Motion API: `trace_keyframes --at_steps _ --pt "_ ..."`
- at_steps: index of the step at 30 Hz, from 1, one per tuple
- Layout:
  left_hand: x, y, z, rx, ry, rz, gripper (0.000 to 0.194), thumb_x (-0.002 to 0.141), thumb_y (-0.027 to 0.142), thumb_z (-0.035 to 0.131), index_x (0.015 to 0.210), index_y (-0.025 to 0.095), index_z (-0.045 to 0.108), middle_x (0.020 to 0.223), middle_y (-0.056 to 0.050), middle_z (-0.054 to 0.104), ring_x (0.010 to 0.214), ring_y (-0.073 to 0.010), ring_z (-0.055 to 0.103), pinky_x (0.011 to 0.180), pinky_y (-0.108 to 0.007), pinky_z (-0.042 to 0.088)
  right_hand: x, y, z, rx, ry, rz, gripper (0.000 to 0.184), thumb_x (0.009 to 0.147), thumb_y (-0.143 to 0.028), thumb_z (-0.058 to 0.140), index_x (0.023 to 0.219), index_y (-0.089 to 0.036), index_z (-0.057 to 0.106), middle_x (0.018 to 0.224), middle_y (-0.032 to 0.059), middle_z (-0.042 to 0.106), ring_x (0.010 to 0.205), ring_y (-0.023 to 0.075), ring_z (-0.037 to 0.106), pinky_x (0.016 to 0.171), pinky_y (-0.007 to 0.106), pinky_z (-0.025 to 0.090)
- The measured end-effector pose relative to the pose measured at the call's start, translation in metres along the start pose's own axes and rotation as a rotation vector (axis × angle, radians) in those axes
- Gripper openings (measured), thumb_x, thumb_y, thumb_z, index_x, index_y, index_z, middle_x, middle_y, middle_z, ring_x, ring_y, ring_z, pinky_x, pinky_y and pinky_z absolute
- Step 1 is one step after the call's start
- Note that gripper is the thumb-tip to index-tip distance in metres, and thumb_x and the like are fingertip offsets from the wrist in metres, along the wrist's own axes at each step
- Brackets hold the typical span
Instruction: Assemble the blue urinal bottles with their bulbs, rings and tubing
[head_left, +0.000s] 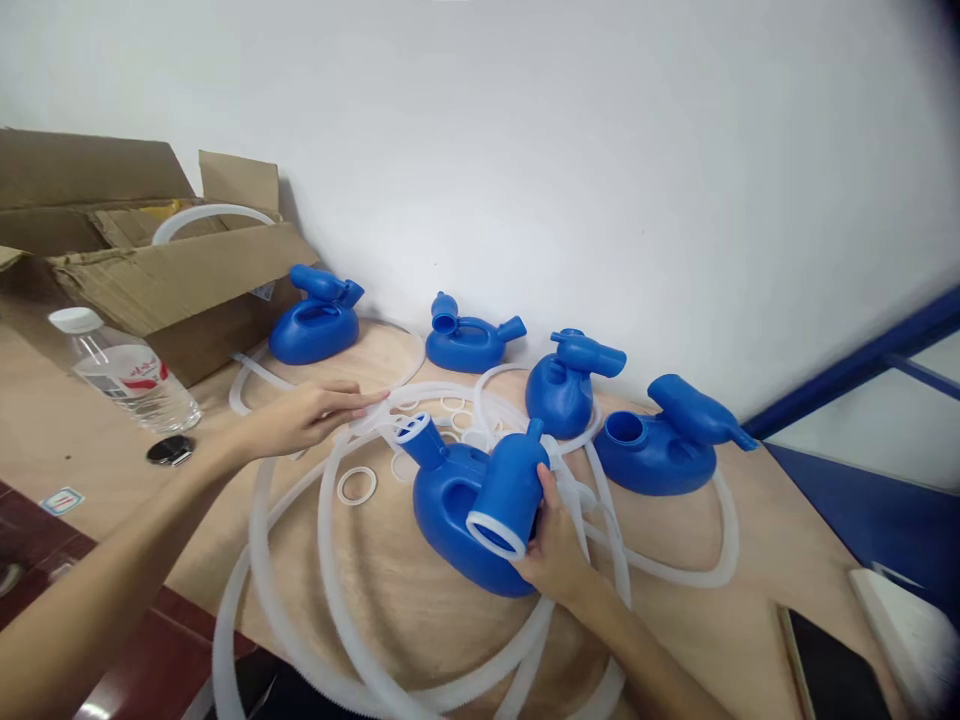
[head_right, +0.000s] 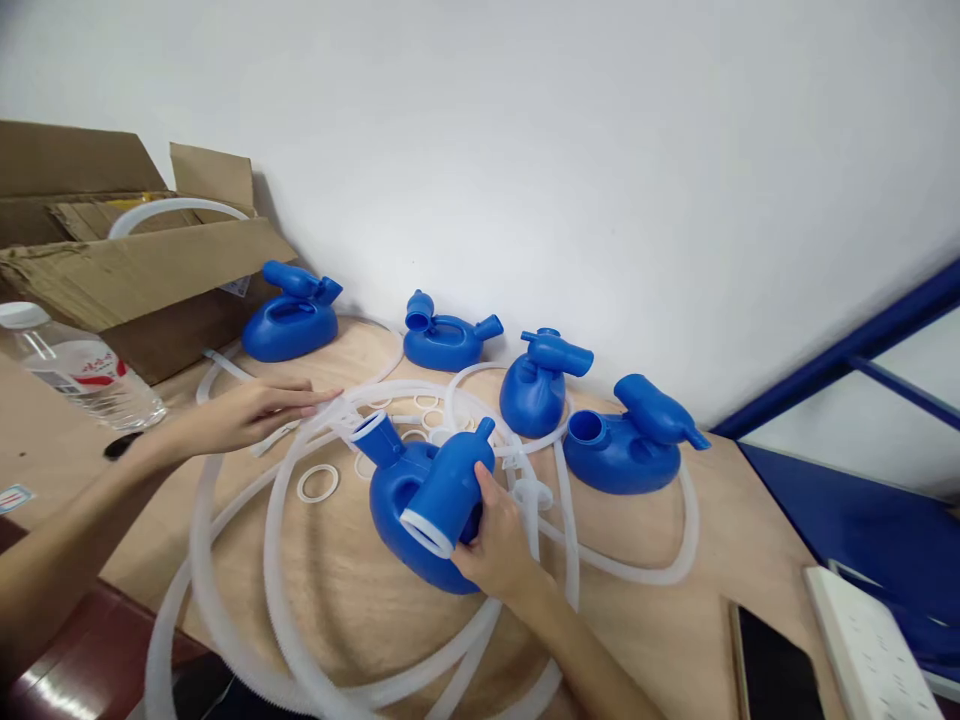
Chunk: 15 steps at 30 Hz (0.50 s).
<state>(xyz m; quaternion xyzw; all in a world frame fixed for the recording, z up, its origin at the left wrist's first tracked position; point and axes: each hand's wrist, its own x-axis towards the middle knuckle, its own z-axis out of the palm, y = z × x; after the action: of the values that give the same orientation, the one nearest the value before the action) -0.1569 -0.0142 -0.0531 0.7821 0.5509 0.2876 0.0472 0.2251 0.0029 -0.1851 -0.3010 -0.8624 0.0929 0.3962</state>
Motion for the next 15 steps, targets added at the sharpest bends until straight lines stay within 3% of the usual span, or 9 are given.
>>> trace_keyframes --at_steps 2,5,9,12,15 --pt "0.009 -0.011 0.012 -0.027 -0.167 0.119 0.049 0.107 0.045 0.041 0.132 0.018 0.073 0.088 -0.006 0.073 0.077 -0.0183 0.070 0.075 -0.026 0.055 0.002 0.002 -0.002 0.015 -0.009 -0.012 0.105 0.085 -0.029 0.071 0.165 -0.016 0.005 0.120 0.0189 0.072 0.102 0.0386 0.076 0.083 0.051 0.064" --pt "0.011 -0.030 0.009 -0.068 -0.154 0.108 0.048 0.108 0.042 0.043 0.141 0.018 0.067 0.103 -0.009 0.076 0.089 -0.0209 0.070 0.081 -0.028 0.055 0.005 0.003 -0.005 0.031 -0.017 -0.020 0.107 0.083 -0.029 0.072 0.166 -0.018 0.005 0.121 0.0175 0.073 0.100 0.0385 0.077 0.081 0.049 0.065" --pt "0.003 -0.051 -0.013 -0.151 -0.145 0.029 0.048 0.105 0.048 0.049 0.138 0.020 0.070 0.126 -0.009 0.075 0.094 -0.0226 0.070 0.083 -0.030 0.057 0.006 0.003 -0.006 0.084 -0.035 -0.009 0.110 0.082 -0.031 0.074 0.167 -0.022 0.004 0.122 0.0146 0.074 0.103 0.0390 0.077 0.085 0.050 0.064" --pt "0.002 -0.051 -0.018 -0.209 -0.110 0.006 0.049 0.106 0.050 0.049 0.135 0.016 0.070 0.131 -0.010 0.074 0.097 -0.0238 0.069 0.084 -0.031 0.058 0.005 0.004 -0.006 0.110 -0.061 0.027 0.112 0.082 -0.033 0.076 0.168 -0.021 0.005 0.120 0.0146 0.075 0.103 0.0393 0.077 0.086 0.049 0.064" --pt "0.006 -0.032 -0.001 -0.206 -0.213 0.086 0.047 0.108 0.045 0.046 0.134 0.016 0.071 0.121 -0.009 0.076 0.104 -0.0245 0.069 0.091 -0.032 0.056 0.004 0.007 -0.005 0.144 -0.083 0.053 0.111 0.083 -0.040 0.076 0.168 -0.021 0.008 0.126 0.0165 0.073 0.110 0.0406 0.075 0.089 0.050 0.064"
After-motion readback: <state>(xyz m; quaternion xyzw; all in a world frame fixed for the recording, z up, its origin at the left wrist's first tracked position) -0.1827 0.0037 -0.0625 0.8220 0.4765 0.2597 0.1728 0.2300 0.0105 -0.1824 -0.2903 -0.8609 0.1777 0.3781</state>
